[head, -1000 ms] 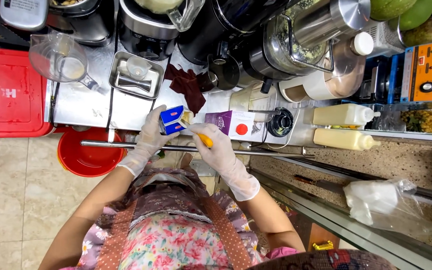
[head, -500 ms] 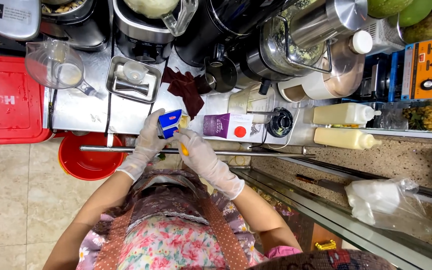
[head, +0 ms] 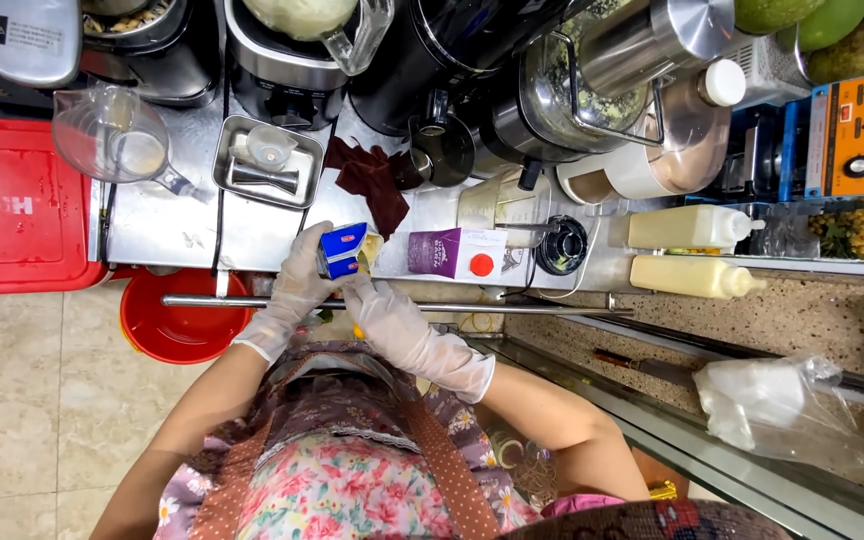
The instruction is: Preparing an avocado smoothie by peeling fruit, adding yogurt and milk, and blending.
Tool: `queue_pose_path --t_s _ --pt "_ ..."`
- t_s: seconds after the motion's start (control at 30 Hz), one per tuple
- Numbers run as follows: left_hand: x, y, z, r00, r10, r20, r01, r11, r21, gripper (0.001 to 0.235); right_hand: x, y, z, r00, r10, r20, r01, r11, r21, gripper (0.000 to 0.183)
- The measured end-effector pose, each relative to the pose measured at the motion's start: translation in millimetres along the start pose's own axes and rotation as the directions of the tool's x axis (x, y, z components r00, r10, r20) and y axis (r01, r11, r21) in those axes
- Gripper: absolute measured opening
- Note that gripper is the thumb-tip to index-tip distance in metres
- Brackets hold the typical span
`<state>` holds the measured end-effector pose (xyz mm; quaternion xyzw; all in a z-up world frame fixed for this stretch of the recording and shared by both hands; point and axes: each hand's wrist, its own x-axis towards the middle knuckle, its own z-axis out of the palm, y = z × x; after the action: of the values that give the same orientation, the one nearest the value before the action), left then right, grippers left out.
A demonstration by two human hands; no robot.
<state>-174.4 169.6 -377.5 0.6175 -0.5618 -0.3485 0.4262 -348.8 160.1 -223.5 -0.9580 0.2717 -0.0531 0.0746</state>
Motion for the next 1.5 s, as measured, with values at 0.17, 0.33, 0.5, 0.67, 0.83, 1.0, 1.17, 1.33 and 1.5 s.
queue_pose_path --t_s 0.17,0.33,0.5,0.67,0.83,1.0,1.17,1.33,1.5 --pt "-3.8 -0.1 -2.4 1.0 -0.014 0.023 0.015 1.0 -0.008 0.094 5.0 -13.0 4.7 0.991 -0.027 0.13 0.051 0.981 -0.188 0.026" --pt "-3.2 -9.8 1.9 1.0 0.029 0.004 -0.029 1.0 0.0 0.095 15.5 -5.5 -11.9 0.987 0.011 0.159 -0.002 0.998 -0.061 0.02" --pt "0.8 -4.5 3.0 0.998 0.064 0.006 -0.065 0.997 0.043 0.094 19.7 36.0 -13.9 0.987 0.142 0.079 -0.162 0.89 0.426 0.026" --pt "5.2 9.0 -4.8 0.999 -0.01 0.052 0.008 0.999 0.037 0.091 11.8 54.1 9.9 0.997 -0.001 0.075 -0.022 0.952 0.306 0.029" --pt "3.6 4.8 -4.5 0.996 -0.03 0.08 0.028 0.999 0.031 0.091 -8.1 32.4 3.4 0.962 -0.063 0.266 0.058 0.998 0.025 0.036" --pt "1.6 1.3 -6.7 0.998 0.03 0.049 -0.03 0.999 0.013 0.093 -15.5 23.0 -15.5 0.998 -0.015 0.057 0.0 0.966 0.258 0.051" --pt "2.0 38.5 -56.1 0.998 0.038 0.051 -0.04 0.999 0.024 0.091 -8.0 10.1 -53.9 0.967 0.233 -0.101 -0.139 0.819 0.557 0.034" --pt "18.7 108.1 -133.6 0.985 0.171 -0.018 -0.166 0.974 0.156 0.085 26.2 1.2 -70.0 0.963 0.01 -0.268 0.115 0.888 0.446 0.043" --pt "47.7 163.9 -193.5 0.914 0.386 -0.129 -0.327 0.885 0.332 0.079 74.1 6.9 -81.2 0.855 -0.183 -0.486 0.355 0.888 0.291 0.044"
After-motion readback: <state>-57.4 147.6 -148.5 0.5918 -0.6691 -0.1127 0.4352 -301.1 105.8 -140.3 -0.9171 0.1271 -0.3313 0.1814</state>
